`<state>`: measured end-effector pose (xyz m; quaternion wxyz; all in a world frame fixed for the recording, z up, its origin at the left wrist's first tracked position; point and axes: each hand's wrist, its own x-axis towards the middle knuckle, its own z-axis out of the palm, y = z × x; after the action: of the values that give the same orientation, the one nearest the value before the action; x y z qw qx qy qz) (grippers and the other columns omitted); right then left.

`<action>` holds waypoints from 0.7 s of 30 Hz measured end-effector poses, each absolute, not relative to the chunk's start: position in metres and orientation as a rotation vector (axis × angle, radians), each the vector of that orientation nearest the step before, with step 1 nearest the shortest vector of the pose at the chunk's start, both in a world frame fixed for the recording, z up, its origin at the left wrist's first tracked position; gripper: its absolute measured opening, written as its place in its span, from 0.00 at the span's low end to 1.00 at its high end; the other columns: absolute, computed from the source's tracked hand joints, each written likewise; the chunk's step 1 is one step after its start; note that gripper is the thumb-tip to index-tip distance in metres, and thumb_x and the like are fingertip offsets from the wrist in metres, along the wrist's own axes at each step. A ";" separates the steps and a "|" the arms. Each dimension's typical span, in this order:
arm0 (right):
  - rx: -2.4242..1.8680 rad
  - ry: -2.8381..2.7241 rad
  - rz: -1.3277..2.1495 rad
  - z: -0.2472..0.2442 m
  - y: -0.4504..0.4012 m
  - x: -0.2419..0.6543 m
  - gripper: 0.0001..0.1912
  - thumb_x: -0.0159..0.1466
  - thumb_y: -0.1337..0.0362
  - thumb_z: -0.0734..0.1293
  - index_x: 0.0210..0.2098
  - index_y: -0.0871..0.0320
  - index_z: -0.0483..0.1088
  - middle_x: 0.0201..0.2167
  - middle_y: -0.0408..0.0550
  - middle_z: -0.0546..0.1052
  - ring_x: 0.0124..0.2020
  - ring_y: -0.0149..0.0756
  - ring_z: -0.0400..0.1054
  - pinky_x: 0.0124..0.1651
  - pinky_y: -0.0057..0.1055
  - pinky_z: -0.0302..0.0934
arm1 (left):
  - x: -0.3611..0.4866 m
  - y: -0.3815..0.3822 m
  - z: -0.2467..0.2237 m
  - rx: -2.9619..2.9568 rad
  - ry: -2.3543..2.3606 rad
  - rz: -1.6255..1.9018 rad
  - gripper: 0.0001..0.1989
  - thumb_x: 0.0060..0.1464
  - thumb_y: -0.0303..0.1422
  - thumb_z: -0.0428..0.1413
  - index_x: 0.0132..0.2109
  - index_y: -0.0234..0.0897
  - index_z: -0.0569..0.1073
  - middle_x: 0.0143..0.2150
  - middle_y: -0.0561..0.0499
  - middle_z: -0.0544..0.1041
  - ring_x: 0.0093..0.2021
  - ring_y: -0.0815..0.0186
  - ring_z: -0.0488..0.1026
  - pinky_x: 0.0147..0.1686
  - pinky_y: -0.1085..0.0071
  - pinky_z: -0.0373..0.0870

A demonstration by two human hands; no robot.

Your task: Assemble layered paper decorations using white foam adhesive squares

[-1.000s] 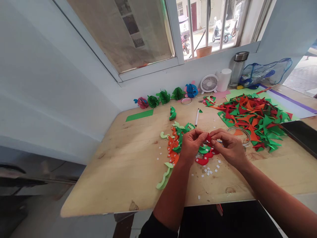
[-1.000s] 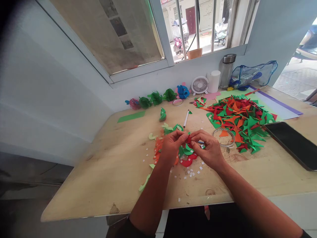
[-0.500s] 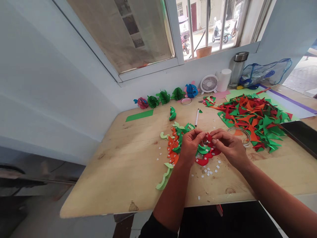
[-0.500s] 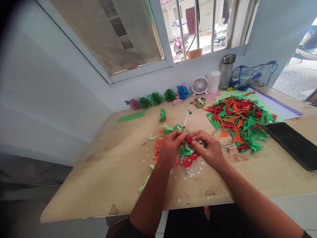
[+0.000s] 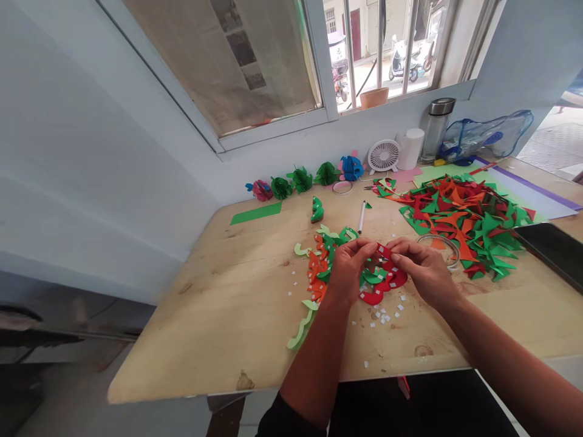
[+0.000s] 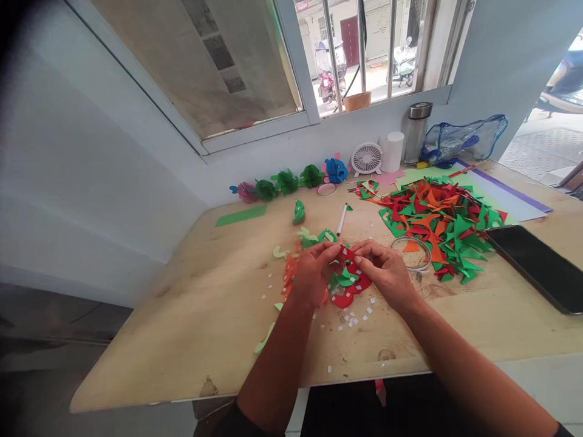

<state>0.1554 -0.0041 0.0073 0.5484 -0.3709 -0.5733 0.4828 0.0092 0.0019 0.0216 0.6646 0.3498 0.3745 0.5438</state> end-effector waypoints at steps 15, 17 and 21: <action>-1.098 -1.589 0.579 0.013 -0.014 0.150 0.06 0.61 0.64 0.62 0.30 0.57 0.70 0.25 0.45 0.73 0.27 0.33 0.65 0.32 0.29 0.58 | 0.020 -0.008 0.019 1.454 1.374 1.578 0.07 0.50 0.33 0.55 0.29 0.34 0.74 0.26 0.52 0.75 0.26 0.71 0.69 0.31 0.75 0.66; -1.129 -1.641 0.629 0.013 -0.014 0.149 0.07 0.61 0.63 0.62 0.29 0.57 0.70 0.24 0.44 0.74 0.26 0.32 0.65 0.31 0.29 0.58 | 0.023 -0.010 0.021 1.539 1.347 1.521 0.07 0.50 0.32 0.54 0.28 0.34 0.74 0.26 0.52 0.75 0.26 0.71 0.69 0.31 0.75 0.67; -1.185 -1.593 0.715 0.013 -0.012 0.148 0.09 0.61 0.61 0.62 0.28 0.58 0.69 0.23 0.45 0.74 0.27 0.33 0.66 0.30 0.28 0.58 | 0.023 -0.009 0.020 1.471 1.240 1.434 0.07 0.50 0.32 0.54 0.28 0.34 0.73 0.26 0.52 0.74 0.27 0.71 0.70 0.30 0.75 0.68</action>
<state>0.1484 -0.0118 0.0127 0.4932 -0.4887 -0.6566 0.2948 0.0235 -0.0090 0.0196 0.3625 0.5712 0.4817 0.5570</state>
